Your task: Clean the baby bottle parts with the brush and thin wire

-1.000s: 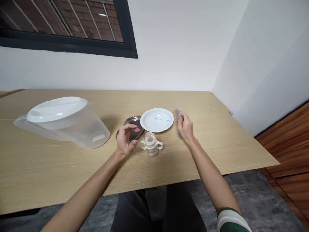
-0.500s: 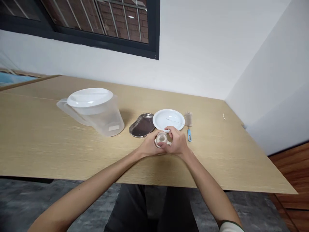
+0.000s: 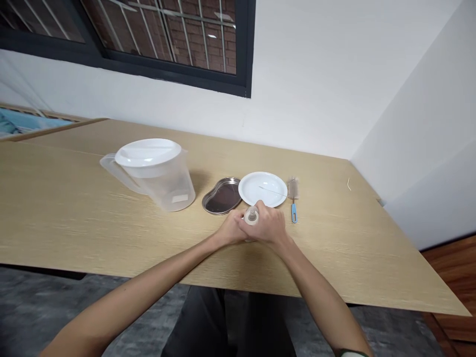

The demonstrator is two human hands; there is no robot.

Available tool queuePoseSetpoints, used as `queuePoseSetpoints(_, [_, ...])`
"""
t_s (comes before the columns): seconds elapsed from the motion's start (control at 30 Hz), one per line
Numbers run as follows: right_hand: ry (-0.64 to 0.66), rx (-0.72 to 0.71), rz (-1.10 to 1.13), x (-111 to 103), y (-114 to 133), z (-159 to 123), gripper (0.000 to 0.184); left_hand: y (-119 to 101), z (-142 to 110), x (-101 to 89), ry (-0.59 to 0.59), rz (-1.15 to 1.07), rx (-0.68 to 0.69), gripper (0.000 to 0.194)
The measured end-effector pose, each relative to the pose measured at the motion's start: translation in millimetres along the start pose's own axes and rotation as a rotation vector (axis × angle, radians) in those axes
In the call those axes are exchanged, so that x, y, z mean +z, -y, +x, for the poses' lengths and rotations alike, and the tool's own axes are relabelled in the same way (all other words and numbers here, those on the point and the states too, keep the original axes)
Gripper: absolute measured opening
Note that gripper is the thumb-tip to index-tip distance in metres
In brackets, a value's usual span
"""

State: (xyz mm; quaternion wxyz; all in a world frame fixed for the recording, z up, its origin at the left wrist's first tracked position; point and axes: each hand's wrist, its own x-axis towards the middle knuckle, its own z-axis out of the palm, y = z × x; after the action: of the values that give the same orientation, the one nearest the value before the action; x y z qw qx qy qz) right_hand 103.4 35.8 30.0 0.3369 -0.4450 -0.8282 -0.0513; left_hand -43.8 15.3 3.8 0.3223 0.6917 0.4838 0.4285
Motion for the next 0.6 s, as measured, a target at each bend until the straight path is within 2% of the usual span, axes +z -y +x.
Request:
queuePoseSetpoints(0.13, [-0.02,-0.054,0.03,4,-3,5,0.035,-1,-1,0.4,0.015,-0.048,-0.011,0.022])
queuePoseSetpoints(0.37, [0.005,-0.111,0.098,3,-7,13,0.03,4,1,2.3,0.008,-0.043,-0.022,0.027])
queuePoseSetpoints(0.5, [0.05,-0.13,0.301,-2,-15,20,0.025,-1,-1,2.9,0.026,-0.079,-0.079,0.022])
queuePoseSetpoints(0.6, [-0.022,-0.095,0.454,-10,-26,26,0.026,-8,-3,3.5,0.021,-0.131,-0.108,0.021])
